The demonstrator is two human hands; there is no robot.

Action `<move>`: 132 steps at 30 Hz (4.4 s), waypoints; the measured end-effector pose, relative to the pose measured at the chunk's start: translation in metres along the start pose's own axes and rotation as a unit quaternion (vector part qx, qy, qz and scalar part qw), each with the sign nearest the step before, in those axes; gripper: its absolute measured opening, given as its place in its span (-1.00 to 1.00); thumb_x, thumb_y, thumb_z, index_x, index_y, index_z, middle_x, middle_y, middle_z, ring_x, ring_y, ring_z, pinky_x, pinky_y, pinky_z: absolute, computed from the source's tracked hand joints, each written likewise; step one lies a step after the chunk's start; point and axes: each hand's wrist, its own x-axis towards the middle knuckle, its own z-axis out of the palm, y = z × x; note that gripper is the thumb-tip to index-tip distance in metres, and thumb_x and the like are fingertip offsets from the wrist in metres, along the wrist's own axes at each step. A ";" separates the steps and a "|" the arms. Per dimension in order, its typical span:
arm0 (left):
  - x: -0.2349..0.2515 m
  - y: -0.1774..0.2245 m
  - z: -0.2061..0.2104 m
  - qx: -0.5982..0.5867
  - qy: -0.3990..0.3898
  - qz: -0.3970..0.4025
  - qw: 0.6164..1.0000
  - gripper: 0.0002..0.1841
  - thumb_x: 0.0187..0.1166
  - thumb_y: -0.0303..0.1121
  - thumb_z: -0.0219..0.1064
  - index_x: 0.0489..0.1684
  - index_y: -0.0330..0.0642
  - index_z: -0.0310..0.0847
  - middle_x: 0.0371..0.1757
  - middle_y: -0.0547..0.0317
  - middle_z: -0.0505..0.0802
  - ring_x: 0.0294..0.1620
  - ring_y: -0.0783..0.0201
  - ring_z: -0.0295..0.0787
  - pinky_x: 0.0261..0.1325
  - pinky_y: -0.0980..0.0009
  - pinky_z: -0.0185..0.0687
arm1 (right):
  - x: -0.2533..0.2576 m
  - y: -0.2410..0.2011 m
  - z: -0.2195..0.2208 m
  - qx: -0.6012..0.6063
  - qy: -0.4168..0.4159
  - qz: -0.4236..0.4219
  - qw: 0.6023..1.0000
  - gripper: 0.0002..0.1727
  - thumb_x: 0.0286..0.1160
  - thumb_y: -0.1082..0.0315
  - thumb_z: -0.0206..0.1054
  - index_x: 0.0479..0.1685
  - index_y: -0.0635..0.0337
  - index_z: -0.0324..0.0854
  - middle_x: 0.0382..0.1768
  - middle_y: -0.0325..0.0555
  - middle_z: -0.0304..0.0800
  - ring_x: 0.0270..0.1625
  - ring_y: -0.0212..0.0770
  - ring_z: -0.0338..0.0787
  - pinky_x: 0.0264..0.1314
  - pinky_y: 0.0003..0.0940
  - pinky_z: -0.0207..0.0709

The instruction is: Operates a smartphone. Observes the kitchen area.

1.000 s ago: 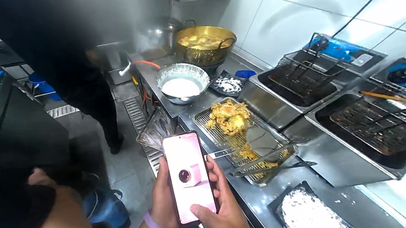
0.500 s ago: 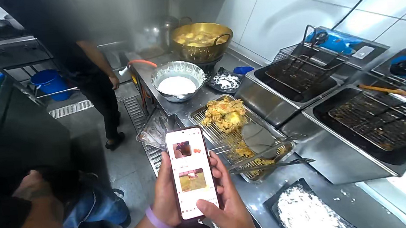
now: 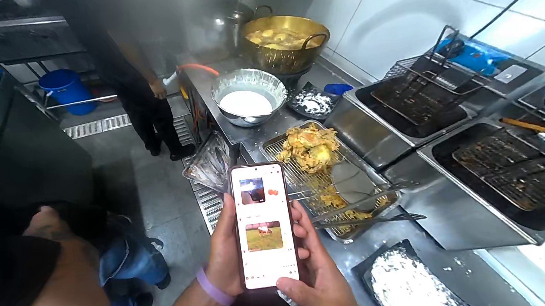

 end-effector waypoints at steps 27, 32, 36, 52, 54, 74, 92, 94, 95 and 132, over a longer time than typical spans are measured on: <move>-0.006 0.003 -0.005 -0.002 -0.017 0.000 1.000 -0.36 0.50 0.34 0.27 0.29 0.02 0.72 0.10 -0.02 0.89 0.15 0.13 0.88 0.26 0.10 0.79 | -0.001 0.000 0.002 0.021 -0.017 -0.005 1.000 0.20 0.49 -0.04 0.48 0.92 0.26 -0.34 0.61 -0.16 0.40 0.47 -0.37 0.61 0.43 -0.42 0.65; -0.008 0.004 -0.005 -0.001 -0.016 0.003 1.000 -0.37 0.49 0.33 0.29 0.28 0.04 0.73 0.10 0.00 0.90 0.15 0.14 0.88 0.25 0.10 0.79 | -0.002 0.000 0.004 0.023 -0.013 -0.005 1.000 0.16 0.51 0.00 0.46 0.92 0.27 -0.30 0.57 -0.18 0.44 0.45 -0.39 0.61 0.43 -0.43 0.63; -0.010 0.005 -0.003 0.010 -0.008 0.000 1.000 -0.36 0.50 0.36 0.25 0.29 0.06 0.72 0.09 0.02 0.91 0.14 0.17 0.89 0.23 0.14 0.80 | -0.002 0.000 0.012 -0.020 0.041 -0.013 0.999 0.14 0.55 -0.12 0.41 0.89 0.36 -0.23 0.51 -0.15 0.49 0.41 -0.43 0.62 0.41 -0.50 0.62; -0.015 0.004 -0.005 0.003 -0.017 -0.011 1.000 -0.37 0.51 0.35 0.24 0.29 0.06 0.73 0.11 -0.01 0.90 0.14 0.12 0.89 0.24 0.10 0.80 | -0.005 0.007 0.019 -0.260 0.115 -0.123 0.951 -0.13 0.53 -0.47 0.17 0.77 -0.25 0.25 0.84 -0.05 0.10 0.61 -0.17 0.52 0.38 -0.40 0.62; -0.016 0.004 -0.007 -0.001 -0.018 -0.018 1.000 -0.35 0.52 0.36 0.23 0.30 0.05 0.72 0.12 -0.03 0.89 0.15 0.10 0.88 0.24 0.08 0.80 | -0.006 0.008 0.019 -0.255 0.111 -0.123 0.953 -0.16 0.54 -0.42 0.20 0.77 -0.26 0.25 0.85 -0.04 0.08 0.62 -0.14 0.52 0.39 -0.39 0.64; -0.017 0.004 -0.009 -0.001 -0.008 -0.026 1.000 -0.32 0.49 0.38 0.24 0.32 0.04 0.71 0.12 -0.03 0.89 0.14 0.11 0.88 0.21 0.10 0.81 | -0.008 0.012 0.022 -0.245 0.112 -0.125 0.955 -0.29 0.56 -0.03 0.26 0.77 -0.30 0.23 0.84 -0.07 0.12 0.65 -0.11 0.48 0.40 -0.36 0.63; -0.024 0.004 -0.014 0.017 0.002 -0.019 1.000 -0.37 0.54 0.33 0.23 0.31 0.06 0.71 0.10 0.01 0.89 0.14 0.17 0.88 0.22 0.15 0.80 | -0.002 0.004 0.028 -0.371 0.109 -0.153 0.910 -0.47 0.71 -0.13 -0.02 0.61 -0.32 0.44 0.88 -0.17 0.01 0.67 -0.31 0.40 0.44 -0.46 0.52; -0.025 0.003 -0.014 0.017 -0.012 -0.022 1.000 -0.37 0.55 0.32 0.22 0.31 0.04 0.71 0.10 0.00 0.89 0.15 0.17 0.88 0.24 0.16 0.79 | 0.000 0.002 0.029 -0.406 0.114 -0.163 0.892 -0.44 0.76 -0.19 -0.13 0.58 -0.33 0.51 0.89 -0.08 -0.06 0.74 -0.20 0.33 0.59 -0.29 0.46; -0.025 0.003 -0.014 0.017 -0.022 -0.025 0.999 -0.37 0.56 0.32 0.22 0.32 0.03 0.70 0.12 -0.01 0.89 0.17 0.17 0.87 0.27 0.16 0.78 | 0.001 0.002 0.029 -0.422 0.114 -0.163 0.885 -0.42 0.78 -0.22 -0.18 0.59 -0.35 0.51 0.90 -0.02 -0.11 0.79 -0.13 0.26 0.65 -0.20 0.41; -0.033 0.006 -0.020 -0.014 -0.025 -0.036 0.999 -0.30 0.58 0.38 0.12 0.41 0.01 0.63 0.22 -0.08 0.84 0.23 0.05 0.84 0.27 0.07 0.77 | -0.011 0.012 0.040 -0.201 0.140 -0.060 0.968 -0.25 0.65 0.09 0.23 0.86 -0.12 0.12 0.80 -0.13 0.20 0.38 -0.31 0.68 0.22 -0.46 0.69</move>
